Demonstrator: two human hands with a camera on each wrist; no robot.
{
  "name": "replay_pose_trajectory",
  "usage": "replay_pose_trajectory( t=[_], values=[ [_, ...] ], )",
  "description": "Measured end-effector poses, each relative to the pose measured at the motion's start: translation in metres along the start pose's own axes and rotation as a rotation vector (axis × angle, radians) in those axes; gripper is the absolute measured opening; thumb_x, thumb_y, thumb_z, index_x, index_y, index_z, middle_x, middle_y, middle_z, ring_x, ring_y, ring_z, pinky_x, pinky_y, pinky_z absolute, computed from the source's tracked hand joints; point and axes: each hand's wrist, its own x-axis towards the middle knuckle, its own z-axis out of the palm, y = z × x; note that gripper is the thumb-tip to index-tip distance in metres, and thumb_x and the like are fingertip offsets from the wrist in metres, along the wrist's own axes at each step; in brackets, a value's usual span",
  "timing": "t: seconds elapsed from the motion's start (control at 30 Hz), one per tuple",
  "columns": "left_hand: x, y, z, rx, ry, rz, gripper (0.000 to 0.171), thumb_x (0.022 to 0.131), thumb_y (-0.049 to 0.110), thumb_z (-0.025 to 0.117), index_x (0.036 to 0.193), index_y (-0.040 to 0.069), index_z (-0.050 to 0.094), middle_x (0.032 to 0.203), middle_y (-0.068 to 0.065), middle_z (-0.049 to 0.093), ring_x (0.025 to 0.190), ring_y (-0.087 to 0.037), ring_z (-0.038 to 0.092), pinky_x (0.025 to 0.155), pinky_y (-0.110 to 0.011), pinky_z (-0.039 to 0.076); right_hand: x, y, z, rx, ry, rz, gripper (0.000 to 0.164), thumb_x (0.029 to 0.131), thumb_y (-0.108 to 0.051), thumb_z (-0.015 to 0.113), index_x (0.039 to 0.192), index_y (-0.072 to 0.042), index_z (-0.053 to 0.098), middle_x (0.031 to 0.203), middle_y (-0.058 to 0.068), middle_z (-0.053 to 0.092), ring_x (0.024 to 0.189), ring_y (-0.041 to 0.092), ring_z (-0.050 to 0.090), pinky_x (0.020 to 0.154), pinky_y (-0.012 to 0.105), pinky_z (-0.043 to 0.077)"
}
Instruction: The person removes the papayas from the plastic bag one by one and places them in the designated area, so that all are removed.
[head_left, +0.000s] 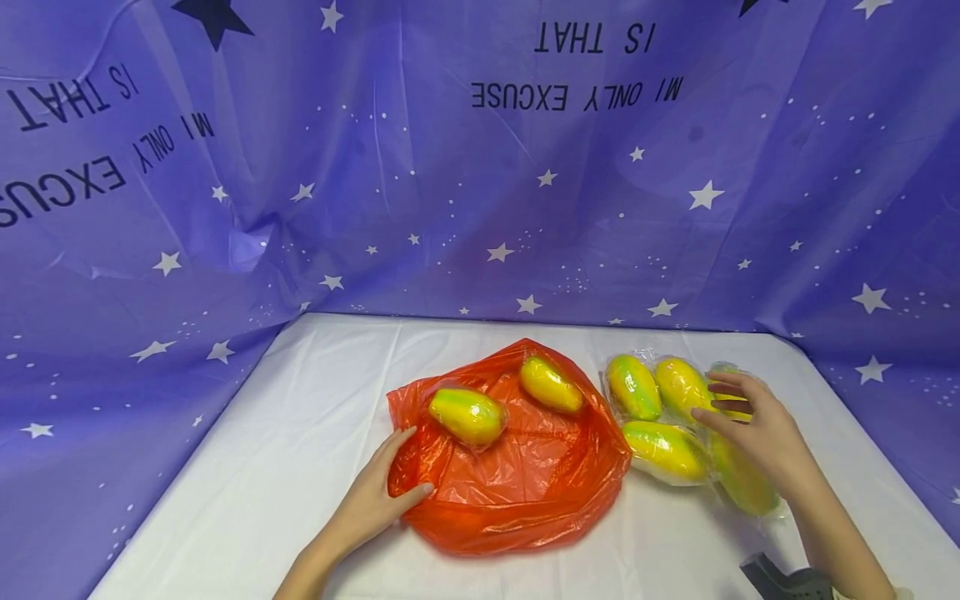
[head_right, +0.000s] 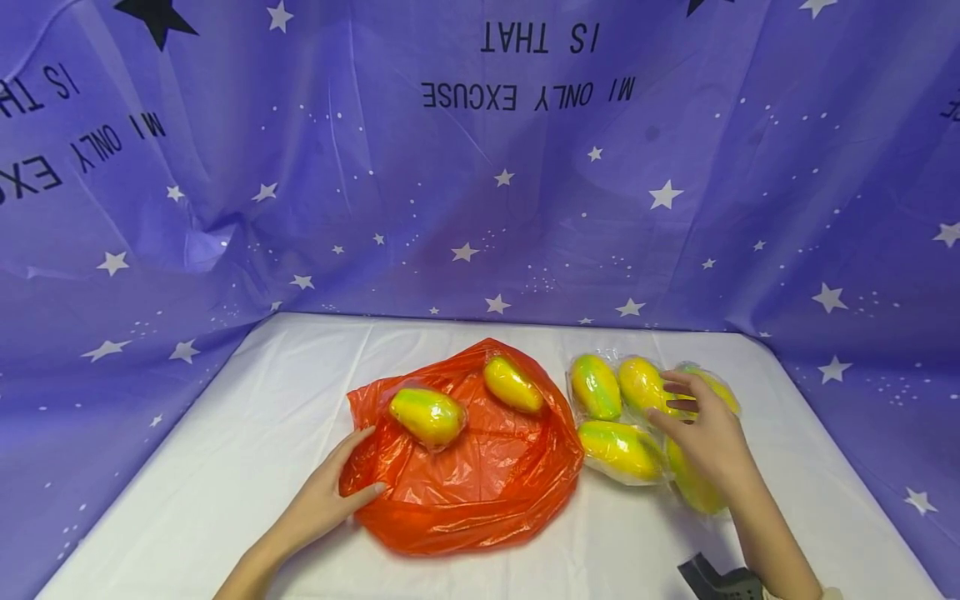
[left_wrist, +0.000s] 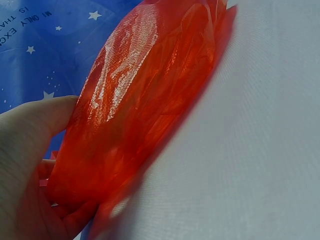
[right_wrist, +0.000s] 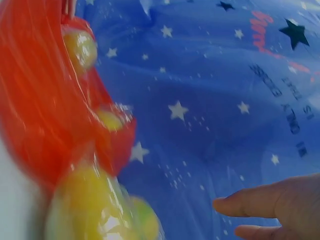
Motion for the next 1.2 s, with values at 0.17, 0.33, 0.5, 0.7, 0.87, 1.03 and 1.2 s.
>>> replay_pose_trajectory(
  t=[0.17, 0.33, 0.5, 0.7, 0.87, 1.03, 1.2],
  values=[
    [0.0, 0.001, -0.001, -0.001, -0.004, -0.001, 0.083, 0.082, 0.039, 0.076, 0.15, 0.014, 0.036, 0.156, -0.013, 0.027, 0.141, -0.035, 0.025, 0.11, -0.058, 0.023, 0.006, -0.017, 0.016, 0.027, -0.022, -0.039, 0.057, 0.088, -0.019, 0.072, 0.135, 0.001, 0.047, 0.125, 0.028, 0.054, 0.106, 0.044, 0.056, 0.081, 0.023, 0.051],
    [0.0, 0.001, -0.001, -0.003, -0.005, 0.002, 0.082, 0.082, 0.038, 0.076, 0.149, 0.014, 0.036, 0.155, -0.013, 0.027, 0.141, -0.034, 0.025, 0.11, -0.058, 0.023, 0.012, -0.031, 0.033, 0.102, -0.087, -0.052, 0.056, 0.088, -0.019, 0.073, 0.135, -0.001, 0.048, 0.126, 0.026, 0.055, 0.107, 0.042, 0.058, 0.087, 0.049, 0.051],
    [0.0, 0.001, 0.0, 0.001, 0.003, 0.014, 0.082, 0.082, 0.038, 0.076, 0.149, 0.013, 0.037, 0.155, -0.014, 0.028, 0.14, -0.035, 0.026, 0.109, -0.059, 0.023, 0.015, -0.04, 0.051, 0.198, -0.133, -0.103, 0.055, 0.086, -0.014, 0.074, 0.133, 0.0, 0.049, 0.124, 0.023, 0.056, 0.107, 0.038, 0.059, 0.085, 0.033, 0.053],
    [0.0, 0.001, 0.0, 0.003, -0.004, -0.001, 0.082, 0.082, 0.039, 0.076, 0.149, 0.015, 0.036, 0.155, -0.012, 0.028, 0.141, -0.035, 0.026, 0.109, -0.059, 0.024, 0.017, -0.046, 0.072, 0.253, -0.188, -0.17, 0.054, 0.085, -0.011, 0.075, 0.133, -0.005, 0.049, 0.122, 0.02, 0.058, 0.107, 0.035, 0.059, 0.087, 0.04, 0.052],
    [0.0, 0.0, 0.0, 0.005, -0.003, -0.002, 0.082, 0.082, 0.04, 0.076, 0.149, 0.015, 0.036, 0.156, -0.012, 0.028, 0.141, -0.034, 0.026, 0.109, -0.059, 0.024, 0.018, -0.051, 0.086, 0.3, -0.26, -0.176, 0.055, 0.086, -0.014, 0.075, 0.135, -0.008, 0.049, 0.126, 0.016, 0.057, 0.11, 0.034, 0.058, 0.087, 0.036, 0.052],
    [0.0, 0.001, 0.0, 0.011, 0.001, 0.0, 0.082, 0.081, 0.04, 0.076, 0.149, 0.015, 0.037, 0.155, -0.013, 0.028, 0.141, -0.035, 0.026, 0.109, -0.06, 0.023, 0.022, -0.056, 0.103, 0.319, -0.298, -0.202, 0.057, 0.085, -0.017, 0.076, 0.135, -0.009, 0.05, 0.127, 0.015, 0.057, 0.112, 0.035, 0.056, 0.089, 0.04, 0.051],
    [0.0, 0.001, 0.0, 0.013, 0.002, 0.004, 0.083, 0.081, 0.04, 0.076, 0.149, 0.015, 0.037, 0.155, -0.012, 0.028, 0.141, -0.035, 0.026, 0.109, -0.06, 0.023, 0.028, -0.061, 0.119, 0.323, -0.322, -0.214, 0.058, 0.084, -0.017, 0.077, 0.134, -0.009, 0.049, 0.129, 0.015, 0.056, 0.114, 0.037, 0.055, 0.088, 0.047, 0.052]
  ],
)
